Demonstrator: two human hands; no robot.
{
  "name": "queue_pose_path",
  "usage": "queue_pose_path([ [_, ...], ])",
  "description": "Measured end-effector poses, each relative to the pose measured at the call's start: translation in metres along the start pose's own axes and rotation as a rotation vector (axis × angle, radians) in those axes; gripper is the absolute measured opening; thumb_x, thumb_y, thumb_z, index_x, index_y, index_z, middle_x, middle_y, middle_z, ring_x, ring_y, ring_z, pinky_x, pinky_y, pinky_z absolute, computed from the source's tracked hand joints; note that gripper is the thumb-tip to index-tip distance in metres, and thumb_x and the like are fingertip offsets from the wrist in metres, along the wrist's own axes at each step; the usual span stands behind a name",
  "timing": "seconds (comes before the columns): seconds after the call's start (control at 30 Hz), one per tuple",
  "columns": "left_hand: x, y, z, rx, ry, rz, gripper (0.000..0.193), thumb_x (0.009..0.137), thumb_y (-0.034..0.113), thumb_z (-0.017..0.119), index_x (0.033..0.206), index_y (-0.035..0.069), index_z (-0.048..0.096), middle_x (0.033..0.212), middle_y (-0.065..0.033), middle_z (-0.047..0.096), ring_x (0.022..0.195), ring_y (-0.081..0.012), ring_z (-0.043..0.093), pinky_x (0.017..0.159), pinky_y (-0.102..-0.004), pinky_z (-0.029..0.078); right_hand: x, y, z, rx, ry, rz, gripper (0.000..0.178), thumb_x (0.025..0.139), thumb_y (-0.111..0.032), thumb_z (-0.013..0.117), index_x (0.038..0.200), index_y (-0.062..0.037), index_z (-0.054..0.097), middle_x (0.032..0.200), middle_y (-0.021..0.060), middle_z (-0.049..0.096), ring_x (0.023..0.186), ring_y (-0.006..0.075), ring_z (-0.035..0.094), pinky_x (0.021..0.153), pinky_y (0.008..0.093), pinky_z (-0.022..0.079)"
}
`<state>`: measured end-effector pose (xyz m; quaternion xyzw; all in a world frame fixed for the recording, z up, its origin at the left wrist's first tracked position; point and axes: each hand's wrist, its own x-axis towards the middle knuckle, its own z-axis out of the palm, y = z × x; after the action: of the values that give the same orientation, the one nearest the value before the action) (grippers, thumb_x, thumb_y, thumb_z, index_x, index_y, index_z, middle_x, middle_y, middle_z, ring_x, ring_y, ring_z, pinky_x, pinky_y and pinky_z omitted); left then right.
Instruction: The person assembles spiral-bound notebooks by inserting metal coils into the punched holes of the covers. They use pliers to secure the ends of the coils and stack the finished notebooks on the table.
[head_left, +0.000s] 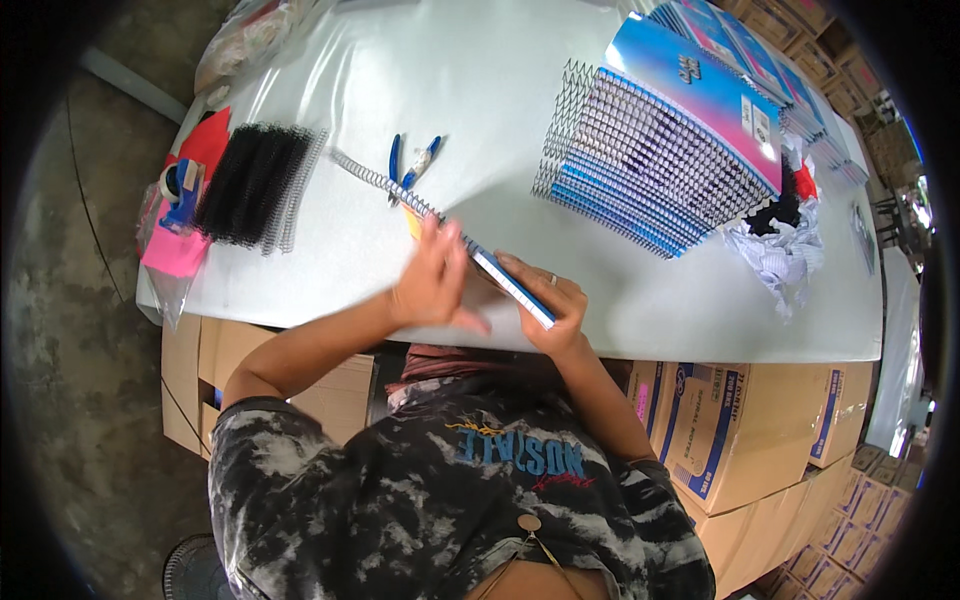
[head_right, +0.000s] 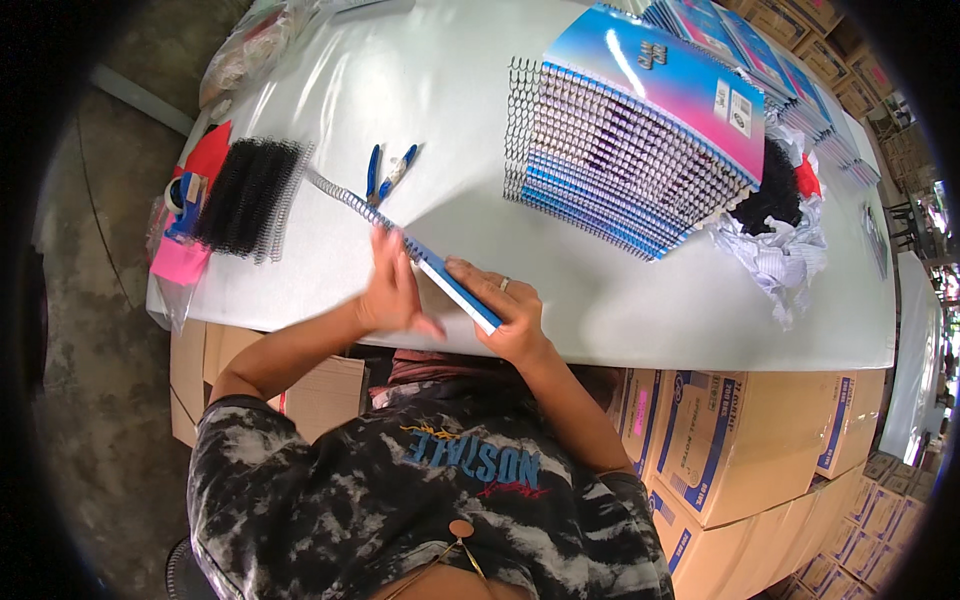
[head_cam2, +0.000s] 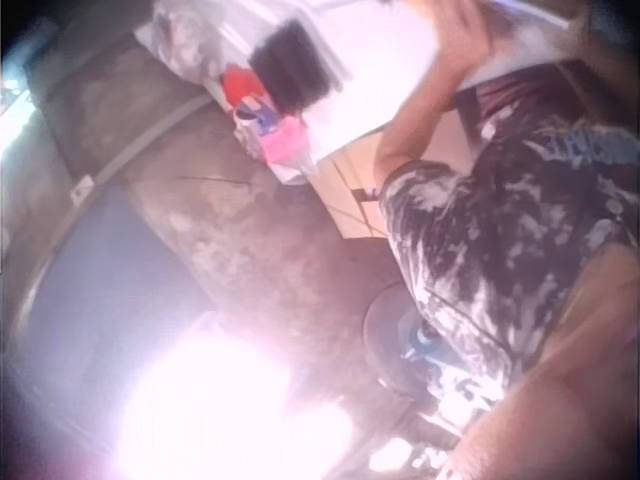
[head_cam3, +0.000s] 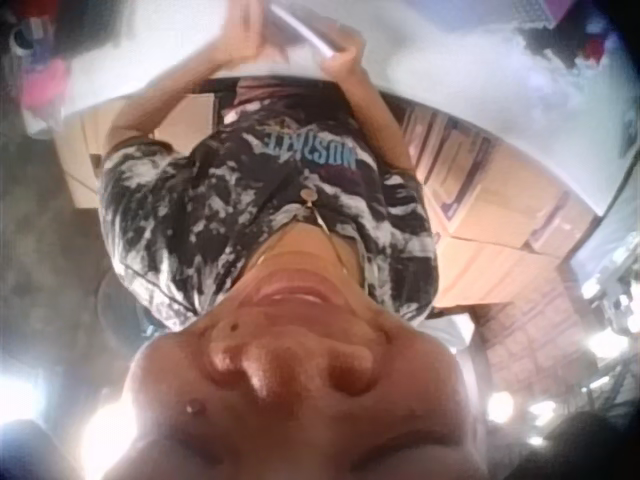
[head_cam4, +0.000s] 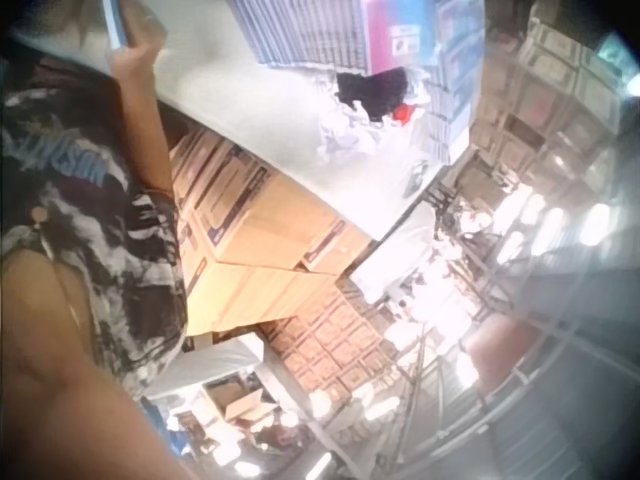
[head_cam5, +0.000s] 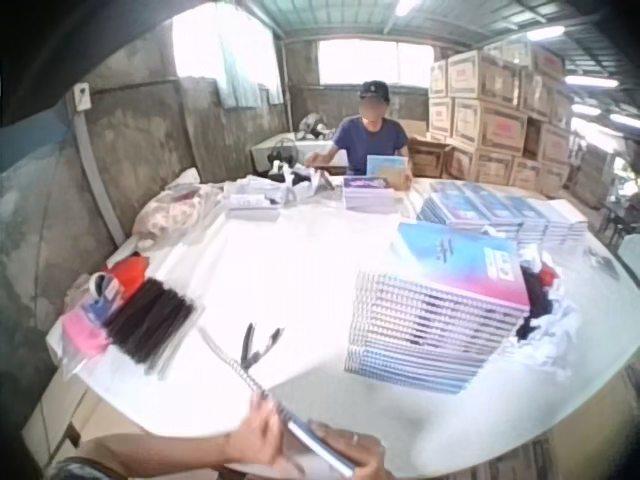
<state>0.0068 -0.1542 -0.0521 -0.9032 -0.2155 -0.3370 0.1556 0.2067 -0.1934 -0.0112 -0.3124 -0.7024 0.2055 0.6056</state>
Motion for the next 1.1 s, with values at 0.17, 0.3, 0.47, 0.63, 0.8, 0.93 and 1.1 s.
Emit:
queue_pose_path([
  [0.17,0.051,-0.022,-0.034,0.250,0.428,-0.083,0.096,0.077,0.075,0.033,0.132,-0.005,0.034,0.129,-0.0388,0.029,0.128,-0.0494,0.021,0.103,-0.0603,0.010,-0.003,-0.007,0.002,-0.016,-0.090,-0.007,0.036,0.070,0.007,0.059,0.106,0.0022,0.060,0.101,0.0184,0.064,0.086,0.0294,0.065,0.073,0.0326,0.053],
  [0.3,0.013,0.014,-0.001,-0.098,0.085,-0.017,0.102,0.074,0.077,0.034,0.132,-0.007,0.031,0.132,-0.0339,0.029,0.130,-0.0457,0.019,0.105,-0.0568,0.009,0.001,0.002,0.003,0.034,-0.107,0.027,0.046,0.069,0.010,0.057,0.113,-0.0009,0.057,0.106,0.0169,0.062,0.090,0.0290,0.064,0.074,0.0328,0.053],
  [0.47,0.072,0.002,-0.043,0.191,0.391,0.036,0.087,0.083,0.067,0.034,0.134,-0.003,0.028,0.135,-0.0268,0.029,0.129,-0.0431,0.023,0.101,-0.0618,0.015,0.001,-0.002,0.008,0.057,-0.142,-0.022,0.047,0.068,0.010,0.057,0.114,-0.0019,0.057,0.106,0.0156,0.063,0.093,0.0287,0.063,0.077,0.0322,0.052],
  [0.63,0.024,0.025,0.003,-0.263,0.215,-0.044,0.081,0.083,0.065,0.039,0.130,-0.001,0.036,0.128,-0.0293,0.034,0.120,-0.0461,0.032,0.098,-0.0603,0.021,0.009,0.008,0.004,0.013,-0.057,0.018,0.042,0.070,0.004,0.062,0.111,-0.0006,0.058,0.105,0.0147,0.063,0.092,0.0283,0.064,0.076,0.0333,0.053],
  [0.8,0.033,0.033,-0.020,-0.222,0.155,0.012,0.078,0.079,0.066,0.046,0.125,0.003,0.044,0.123,-0.0301,0.039,0.116,-0.0356,0.040,0.090,-0.0562,0.033,0.012,0.000,0.011,-0.045,-0.144,-0.169,0.042,0.071,0.000,0.064,0.112,-0.0013,0.058,0.099,0.0153,0.064,0.084,0.0280,0.065,0.070,0.0329,0.053],
  [0.93,0.023,0.034,-0.013,-0.359,-0.120,-0.029,0.091,0.069,0.074,0.050,0.125,0.003,0.046,0.122,-0.0291,0.042,0.118,-0.0391,0.036,0.084,-0.0614,0.033,0.007,0.002,0.007,0.060,-0.054,0.127,0.045,0.071,-0.002,0.065,0.115,-0.0033,0.057,0.102,0.0151,0.063,0.085,0.0274,0.065,0.070,0.0322,0.053],
  [1.1,0.071,0.003,-0.038,-0.231,0.262,-0.132,0.083,0.077,0.069,0.042,0.129,0.005,0.043,0.122,-0.0249,0.042,0.117,-0.0403,0.036,0.095,-0.0597,0.023,-0.005,0.002,0.013,0.140,-0.151,0.073,0.047,0.071,-0.004,0.066,0.117,-0.0041,0.055,0.104,0.0157,0.063,0.086,0.0286,0.064,0.069,0.0329,0.052],
])
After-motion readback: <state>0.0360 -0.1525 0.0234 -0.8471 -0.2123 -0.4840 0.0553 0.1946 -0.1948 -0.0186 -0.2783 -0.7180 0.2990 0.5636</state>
